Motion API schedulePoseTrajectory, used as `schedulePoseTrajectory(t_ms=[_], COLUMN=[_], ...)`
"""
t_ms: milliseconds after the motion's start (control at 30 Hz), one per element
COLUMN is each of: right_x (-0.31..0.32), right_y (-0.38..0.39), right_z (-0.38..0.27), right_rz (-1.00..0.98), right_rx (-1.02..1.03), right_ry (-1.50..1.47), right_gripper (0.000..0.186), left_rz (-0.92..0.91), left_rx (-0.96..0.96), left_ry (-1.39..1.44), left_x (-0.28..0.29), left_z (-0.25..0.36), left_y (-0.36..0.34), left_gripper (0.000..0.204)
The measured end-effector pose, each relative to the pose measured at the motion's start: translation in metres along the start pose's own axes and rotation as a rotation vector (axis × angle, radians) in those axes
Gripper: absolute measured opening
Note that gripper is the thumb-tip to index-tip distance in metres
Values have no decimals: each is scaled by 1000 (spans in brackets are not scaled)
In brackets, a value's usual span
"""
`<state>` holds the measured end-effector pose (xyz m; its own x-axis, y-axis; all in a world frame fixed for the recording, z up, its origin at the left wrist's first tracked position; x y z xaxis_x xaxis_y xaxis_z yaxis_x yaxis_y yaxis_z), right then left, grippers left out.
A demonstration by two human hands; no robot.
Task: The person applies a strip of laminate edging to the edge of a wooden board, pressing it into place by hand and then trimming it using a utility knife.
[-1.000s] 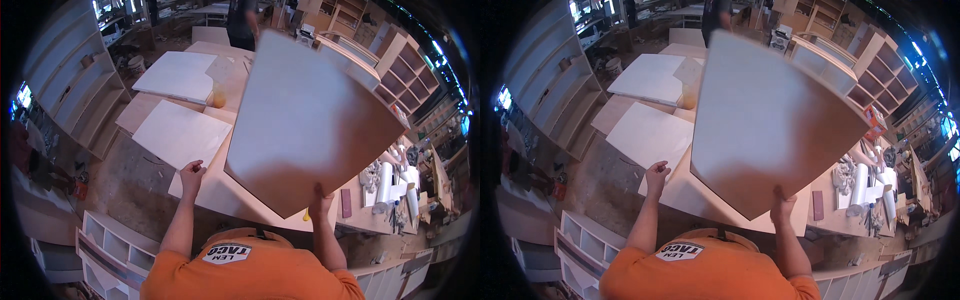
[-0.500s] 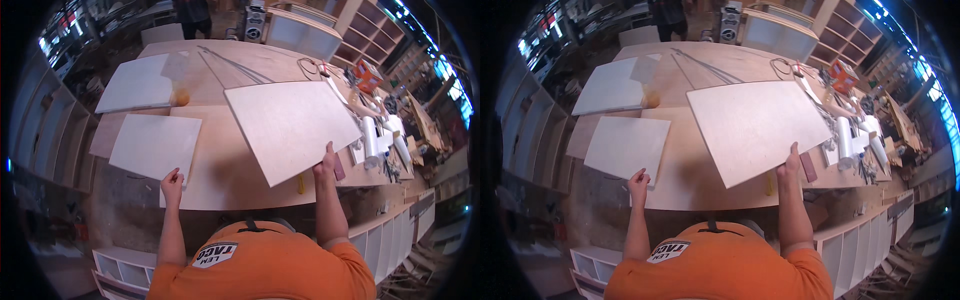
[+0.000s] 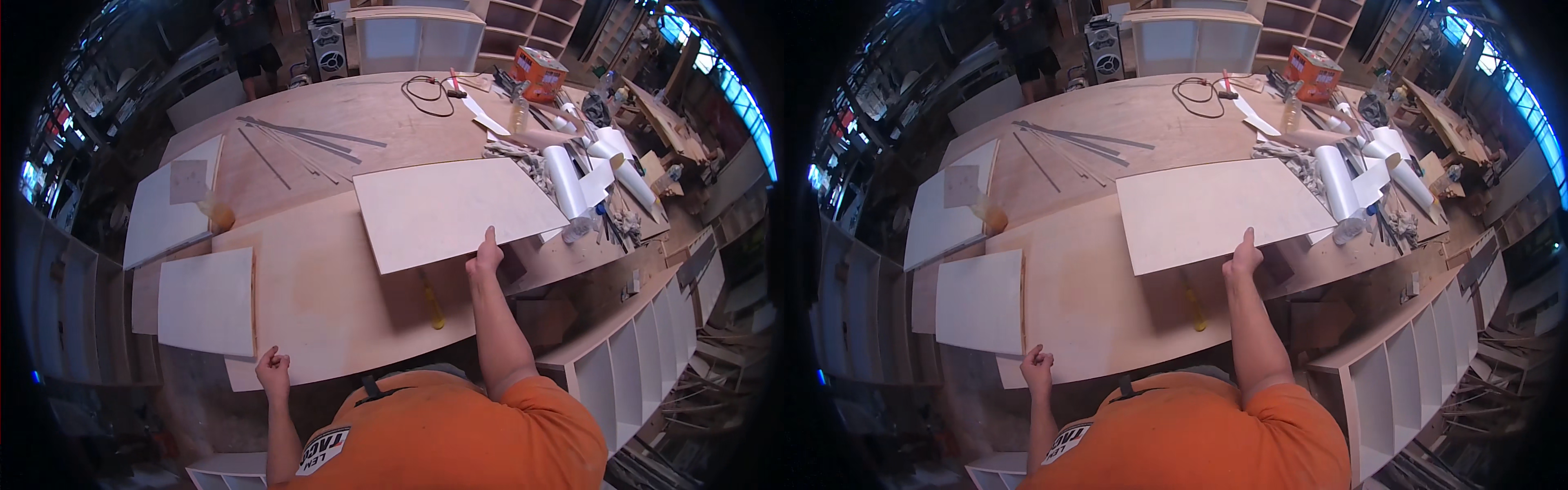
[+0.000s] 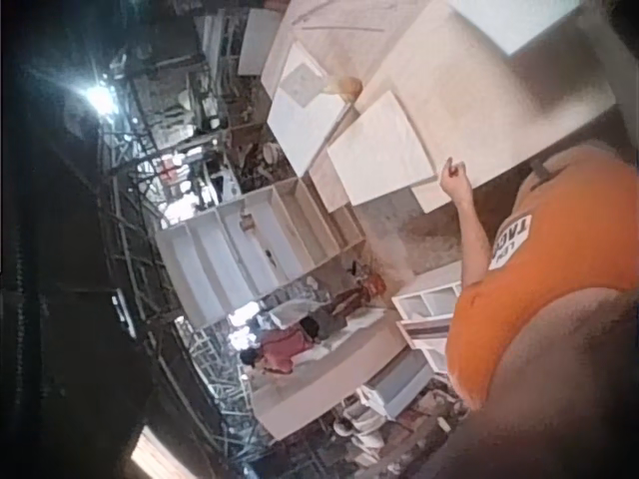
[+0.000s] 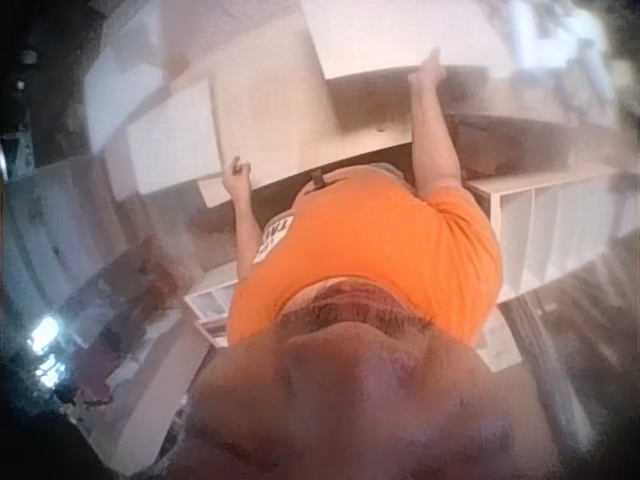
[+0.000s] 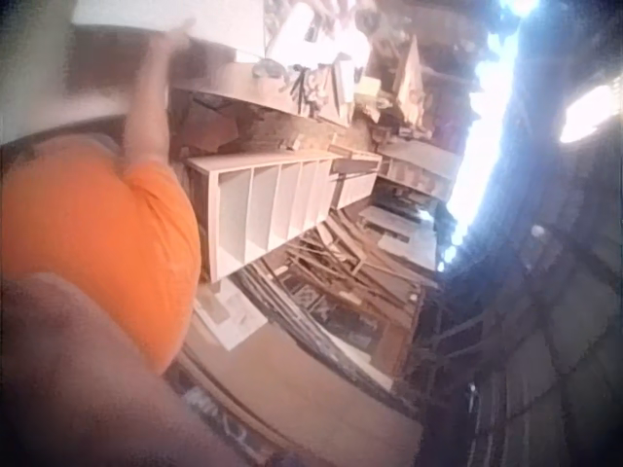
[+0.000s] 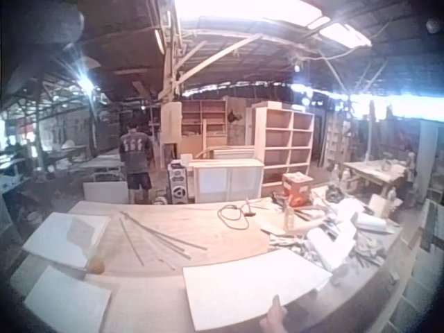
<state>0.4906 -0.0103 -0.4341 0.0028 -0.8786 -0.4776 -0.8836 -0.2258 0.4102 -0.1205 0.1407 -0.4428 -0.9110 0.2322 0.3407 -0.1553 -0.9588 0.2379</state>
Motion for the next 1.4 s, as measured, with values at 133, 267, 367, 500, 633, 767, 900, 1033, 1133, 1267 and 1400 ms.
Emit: schedulePoseTrajectory(t_ms=[133,267,367,500,633,767,900,1033,1133,1267,1400], right_x=[-4,-24,-51,-80,-102,-94,-85,-79,-80,-81,-68], right_y=[-31,-73,-112,-159,-183,-211,-216,-219,-220,-204,-197], right_z=[-4,1,4,12,31,54,72,73,67,58,48], right_rz=[-52,-88,-122,-100,-146,-99,-145,-148,-231,-383,-383], right_rx=[8,-49,-53,-66,-58,-29,-89,-94,-137,-282,-403], right_ry=[41,80,131,240,297,243,209,260,451,749,845], right_gripper=[47,47,47,49,57,59,64,66,65,58,52], left_rz=[15,52,141,227,348,312,296,289,277,213,187], left_rx=[57,55,127,148,209,368,587,600,628,675,643], left_ry=[-61,-196,-263,-352,-587,-715,-727,-788,-810,-779,-654], left_x=[-35,-49,-45,-32,-11,-20,-19,-15,-15,-17,-32], left_z=[19,25,17,-13,-58,-78,-117,-147,-153,-158,-139], left_y=[16,39,66,103,156,204,266,302,308,300,276], left_gripper=[39,39,40,39,31,30,27,28,30,37,40])
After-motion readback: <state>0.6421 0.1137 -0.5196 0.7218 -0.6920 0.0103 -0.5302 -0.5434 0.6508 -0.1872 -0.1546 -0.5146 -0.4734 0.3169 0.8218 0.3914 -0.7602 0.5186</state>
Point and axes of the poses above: each hand's wrist, its own y-axis away from the middle knuckle, its own x-axis out of the back of the hand, z = x × y, the point moved 9 cm from there along -y, towards the middle knuckle, and after that the axes turned 9 degrees about -z, right-handed, at the moved point
